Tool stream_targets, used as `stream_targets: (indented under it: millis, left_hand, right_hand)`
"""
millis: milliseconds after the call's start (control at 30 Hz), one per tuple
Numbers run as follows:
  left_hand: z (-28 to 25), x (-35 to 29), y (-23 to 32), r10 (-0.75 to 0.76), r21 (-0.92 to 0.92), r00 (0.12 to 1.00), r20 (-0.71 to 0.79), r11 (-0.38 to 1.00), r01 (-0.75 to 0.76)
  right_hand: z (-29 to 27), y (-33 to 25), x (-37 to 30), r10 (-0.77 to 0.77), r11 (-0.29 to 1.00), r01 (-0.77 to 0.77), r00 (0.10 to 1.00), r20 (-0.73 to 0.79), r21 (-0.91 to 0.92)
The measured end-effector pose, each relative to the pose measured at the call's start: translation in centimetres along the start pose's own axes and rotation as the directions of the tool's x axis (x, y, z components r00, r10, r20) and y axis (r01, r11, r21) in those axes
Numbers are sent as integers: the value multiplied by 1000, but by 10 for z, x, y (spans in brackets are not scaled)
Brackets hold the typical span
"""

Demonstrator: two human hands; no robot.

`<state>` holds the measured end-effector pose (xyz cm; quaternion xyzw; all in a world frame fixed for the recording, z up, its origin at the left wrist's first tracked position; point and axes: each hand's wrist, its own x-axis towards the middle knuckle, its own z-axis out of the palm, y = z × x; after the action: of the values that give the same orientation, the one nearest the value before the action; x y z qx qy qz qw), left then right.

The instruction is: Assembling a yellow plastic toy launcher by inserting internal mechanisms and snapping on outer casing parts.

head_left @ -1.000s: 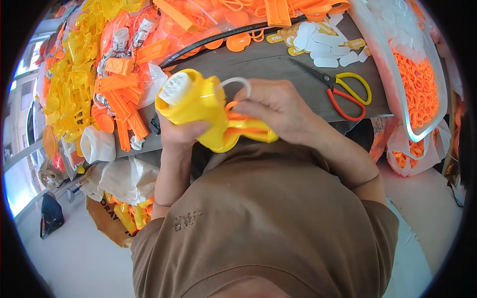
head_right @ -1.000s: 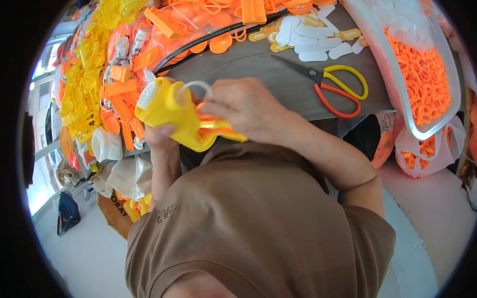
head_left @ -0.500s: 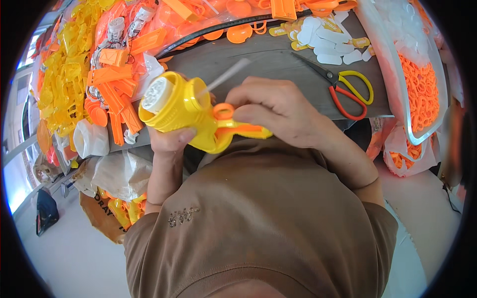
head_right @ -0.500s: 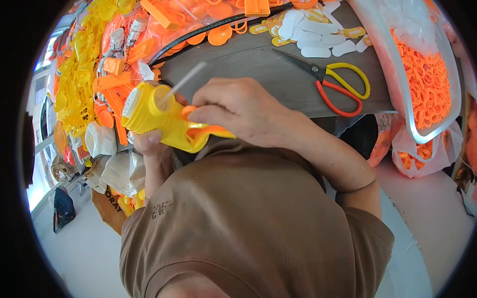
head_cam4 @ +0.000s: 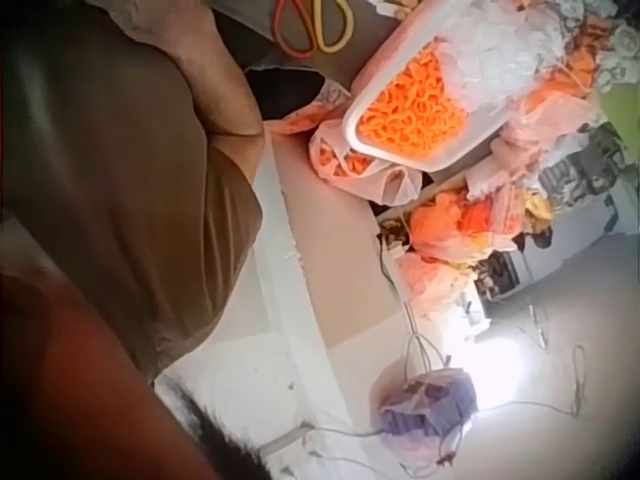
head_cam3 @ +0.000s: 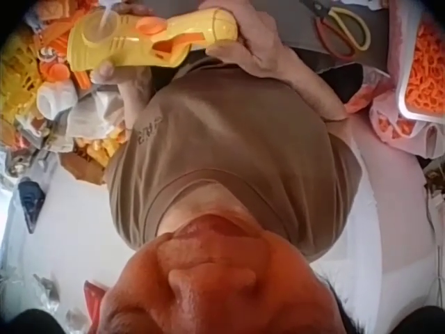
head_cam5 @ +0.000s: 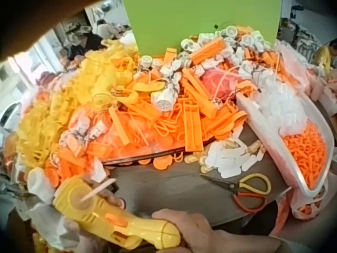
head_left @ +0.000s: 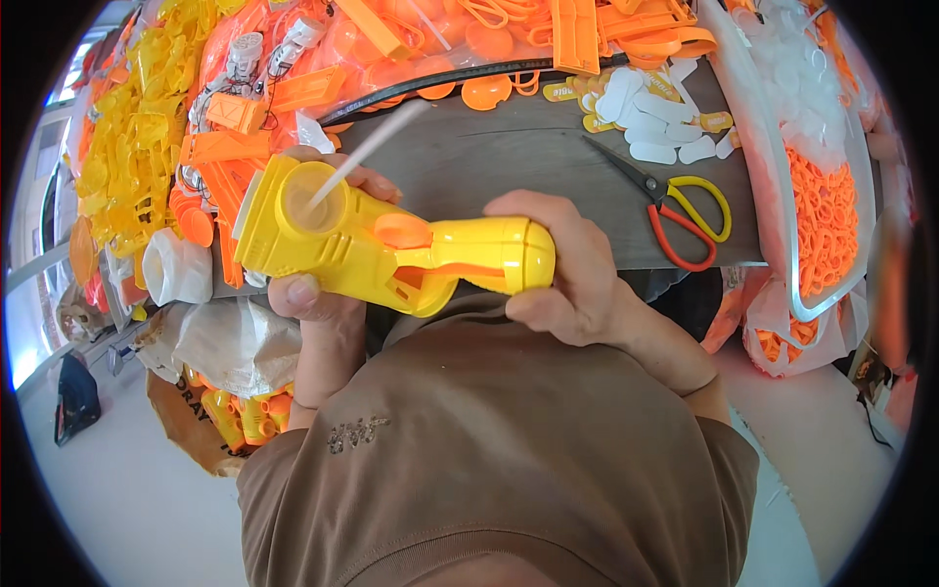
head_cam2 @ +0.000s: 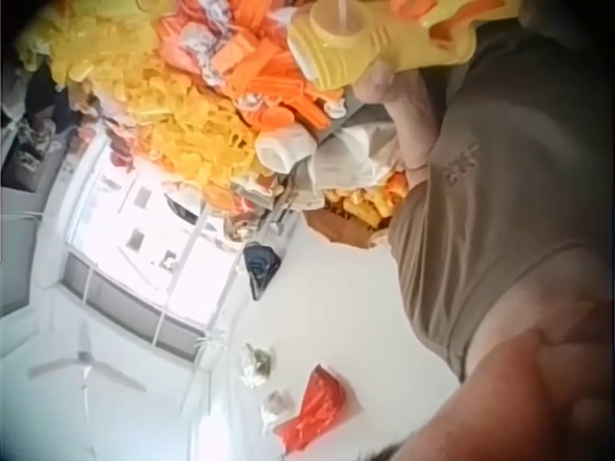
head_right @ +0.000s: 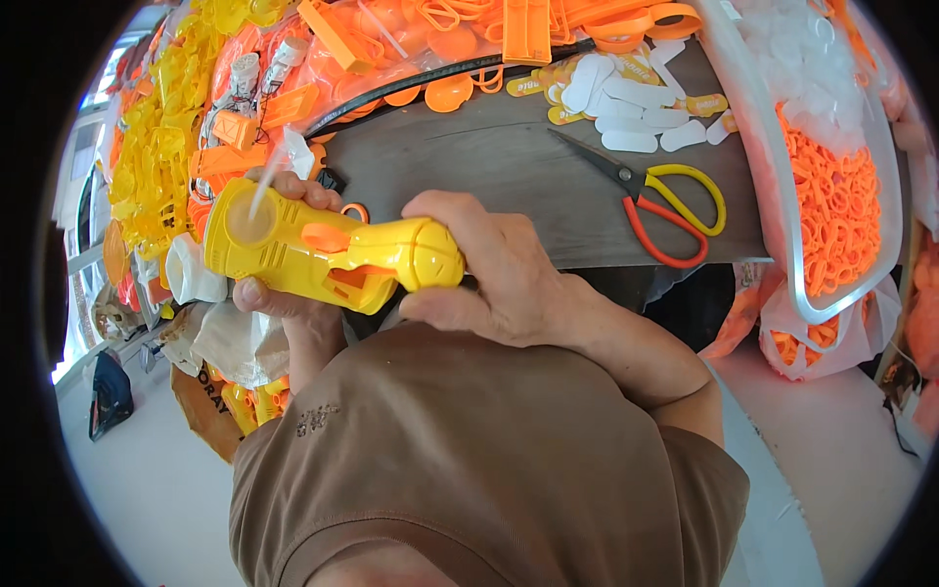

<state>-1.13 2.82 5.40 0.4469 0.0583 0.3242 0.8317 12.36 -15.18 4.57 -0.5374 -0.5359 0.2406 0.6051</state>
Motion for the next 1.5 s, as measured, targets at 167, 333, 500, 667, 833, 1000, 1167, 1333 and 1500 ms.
stream_targets:
  millis: [167,333,500,667,833,1000,1167,1333,1500]
  left_hand:
    - [2,2,-5,10,-158,1000,-26,987,-14]
    - [4,8,-12,66,-271,960,271,963,11]
    - [5,17,-17,97,-379,913,397,923,67]
    - [8,14,-2,-33,-156,899,437,981,112]
    - [9,16,0,-45,-142,890,455,982,122]
    - [5,14,3,42,-136,883,468,990,25]
    - [2,15,6,37,-88,886,462,996,4]
    - [-1,14,-1,37,-108,919,392,994,6]
    - [1,0,4,-122,-13,946,300,991,132]
  right_hand:
    - [-2,1,5,-90,996,89,996,-28,-16]
    - [-12,5,9,-250,957,240,967,-48,-160]
    - [-5,-9,14,-503,805,436,861,-73,-402]
    - [1,8,9,-578,796,519,805,-136,-313]
    - [4,5,7,-562,807,526,824,-73,-268]
    - [-2,2,9,-523,829,511,853,9,-226]
    - [-7,-6,17,-505,854,486,861,-64,-187]
    - [-10,-41,37,-207,874,240,971,123,-422]
    - [4,-29,41,-16,915,77,988,154,-396]
